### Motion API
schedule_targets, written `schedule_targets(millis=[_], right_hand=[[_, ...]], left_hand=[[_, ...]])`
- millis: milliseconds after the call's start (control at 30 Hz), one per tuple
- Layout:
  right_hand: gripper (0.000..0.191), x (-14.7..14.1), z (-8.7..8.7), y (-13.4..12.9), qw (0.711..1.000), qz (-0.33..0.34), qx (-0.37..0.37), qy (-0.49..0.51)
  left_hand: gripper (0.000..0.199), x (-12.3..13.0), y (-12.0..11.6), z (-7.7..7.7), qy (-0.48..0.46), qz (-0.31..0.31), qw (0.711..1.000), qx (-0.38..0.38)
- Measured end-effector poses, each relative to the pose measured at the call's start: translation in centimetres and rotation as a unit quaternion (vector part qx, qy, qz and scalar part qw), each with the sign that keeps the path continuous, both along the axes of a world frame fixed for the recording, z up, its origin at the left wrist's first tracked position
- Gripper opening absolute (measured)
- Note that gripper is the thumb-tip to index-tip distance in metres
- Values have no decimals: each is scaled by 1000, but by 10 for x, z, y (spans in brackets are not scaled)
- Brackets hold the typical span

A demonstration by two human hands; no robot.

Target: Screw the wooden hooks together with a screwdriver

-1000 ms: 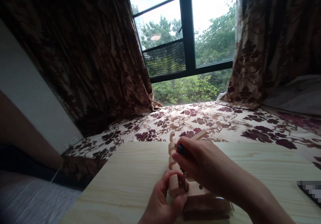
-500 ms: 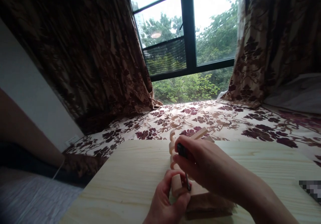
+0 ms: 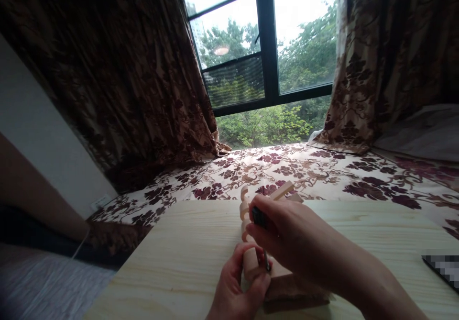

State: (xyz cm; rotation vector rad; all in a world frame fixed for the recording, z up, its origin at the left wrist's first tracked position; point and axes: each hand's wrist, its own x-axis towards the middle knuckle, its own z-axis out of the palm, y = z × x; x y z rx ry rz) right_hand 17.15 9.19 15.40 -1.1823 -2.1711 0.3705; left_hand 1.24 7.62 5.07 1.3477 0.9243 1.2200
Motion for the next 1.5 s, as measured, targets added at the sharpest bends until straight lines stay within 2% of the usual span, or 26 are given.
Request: schedule_targets(millis=[433,600,733,800,900,1000,1200,1300,1367,1433,1500], right_hand=[[15,5,14,-7,1000,4,16,-8],[12,3,14,-5,1000,15,6,-1],[24,5,11,-2,998,-39,35,-26],[21,5,11,-2,997,-60,43,-32],[13,2,13,-6,999,-25,30,-13],[21,0,14,-7,1000,-8,20,-13],[22,3,13,0,990,-109,57,-75],[15,-1,12,-1,995,-54,49,-65],[17,-5,12,-3,997,-10,47,-60],[22,-7,12,-4,996,-15,58,-69],[24,-7,12,-4,992,-55,70,-86]], left_hand=[[22,-1,-3,11,41,0,999,13],[22,-1,-4,14,33,23,999,21],[22,-3,-2,12,63,6,998,30],[22,-4,-1,11,80,-7,996,31],[22,-4,-1,12,80,-15,996,25],[20,-3,-2,14,75,-15,997,26],[22,-4,-2,11,83,-18,996,37],[20,-4,-3,10,83,-19,996,35],[15,-3,-3,12,83,-22,996,32],[14,-2,-3,13,83,-21,996,35],[17,-3,-3,13,79,-22,996,40]])
